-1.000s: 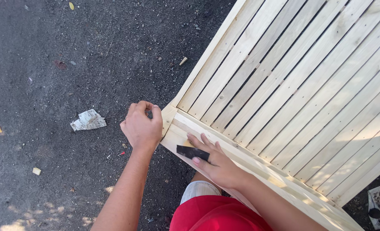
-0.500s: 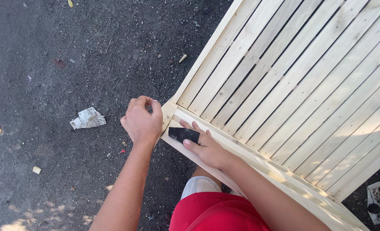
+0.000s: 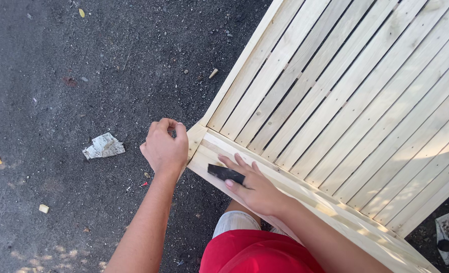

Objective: The person sands unfinished wooden furniture outdoors, first using a black sanding block along the armrest and slats of a wooden chair, then switching to a smaller sanding pad to sand the edges and corner joints of the frame, working across different rails and slats of the piece.

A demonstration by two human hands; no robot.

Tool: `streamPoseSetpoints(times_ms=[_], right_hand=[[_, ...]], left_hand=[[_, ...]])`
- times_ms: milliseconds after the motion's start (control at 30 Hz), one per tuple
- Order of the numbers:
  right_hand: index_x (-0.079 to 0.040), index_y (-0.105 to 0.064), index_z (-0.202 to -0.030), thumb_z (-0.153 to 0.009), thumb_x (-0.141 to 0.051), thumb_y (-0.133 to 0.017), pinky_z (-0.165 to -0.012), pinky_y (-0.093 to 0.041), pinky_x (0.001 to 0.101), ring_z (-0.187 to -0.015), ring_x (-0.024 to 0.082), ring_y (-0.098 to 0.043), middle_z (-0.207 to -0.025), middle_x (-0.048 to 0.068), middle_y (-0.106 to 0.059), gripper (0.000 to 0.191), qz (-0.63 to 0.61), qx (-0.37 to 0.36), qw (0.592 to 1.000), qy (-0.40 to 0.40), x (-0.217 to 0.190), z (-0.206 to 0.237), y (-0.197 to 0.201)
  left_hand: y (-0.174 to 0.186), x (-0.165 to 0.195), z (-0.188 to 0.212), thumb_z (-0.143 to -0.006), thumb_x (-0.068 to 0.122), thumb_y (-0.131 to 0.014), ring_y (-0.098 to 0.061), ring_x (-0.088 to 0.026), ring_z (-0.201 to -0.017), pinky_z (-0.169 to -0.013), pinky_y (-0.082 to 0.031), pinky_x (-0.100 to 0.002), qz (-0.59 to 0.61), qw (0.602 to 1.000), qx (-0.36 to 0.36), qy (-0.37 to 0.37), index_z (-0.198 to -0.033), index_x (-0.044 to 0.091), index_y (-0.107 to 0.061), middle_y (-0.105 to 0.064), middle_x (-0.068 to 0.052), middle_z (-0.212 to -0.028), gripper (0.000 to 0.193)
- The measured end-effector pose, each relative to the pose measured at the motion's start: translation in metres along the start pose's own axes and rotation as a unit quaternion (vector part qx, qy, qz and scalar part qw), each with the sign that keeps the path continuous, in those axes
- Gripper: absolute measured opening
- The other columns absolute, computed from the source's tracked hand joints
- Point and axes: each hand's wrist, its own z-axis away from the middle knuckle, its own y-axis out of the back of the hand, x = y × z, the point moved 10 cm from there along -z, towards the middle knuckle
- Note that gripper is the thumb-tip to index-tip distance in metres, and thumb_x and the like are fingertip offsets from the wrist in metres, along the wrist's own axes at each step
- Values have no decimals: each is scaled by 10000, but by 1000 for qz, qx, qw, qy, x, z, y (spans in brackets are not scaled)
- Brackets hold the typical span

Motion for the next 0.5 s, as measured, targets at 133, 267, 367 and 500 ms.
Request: streamPoseSetpoints(times_ms=[133,267,367,500], right_hand=[[-294,-284,-1613,-999,-378,-518,-1241,-3,463,-1592,285,-75,-1683,88,-282,662,27,5,1000,-8,82,37,22],[5,-691,-1098,-1147,-379,-552,-733,-543,499,-739,406,-649,-838,235,-676,412,-44,219,939,-261,237,41,80],[7,-724,-998,-1017,-349,-590,-692,-518,470,-709,332,-667,-750,193,-688,380,-41,245,935,-253,264,-14,76],[-61,-741,-1117,-932,-318,-602,-826,-541,479,-917,398,-697,-976,227,-734,346,7,178,976,-125,192,-112,30]], left_hand=[[-4,-2,-1,-897,321,-610,-668,-198,-900,-867,-417,-417,11,1000,-15,3,-925,161,-743,-669,-15,-953,210],[-4,2,2,-905,335,-626,-682,-169,-906,-856,-439,-389,15,999,-19,-23,-937,167,-737,-680,4,-973,204],[-3,22,11,-881,319,-658,-683,-174,-920,-843,-439,-404,4,992,-18,-125,-927,151,-730,-677,-11,-957,188],[-7,61,35,-821,314,-682,-686,-210,-858,-864,-445,-425,-80,940,-13,-332,-904,144,-741,-693,-16,-926,198]])
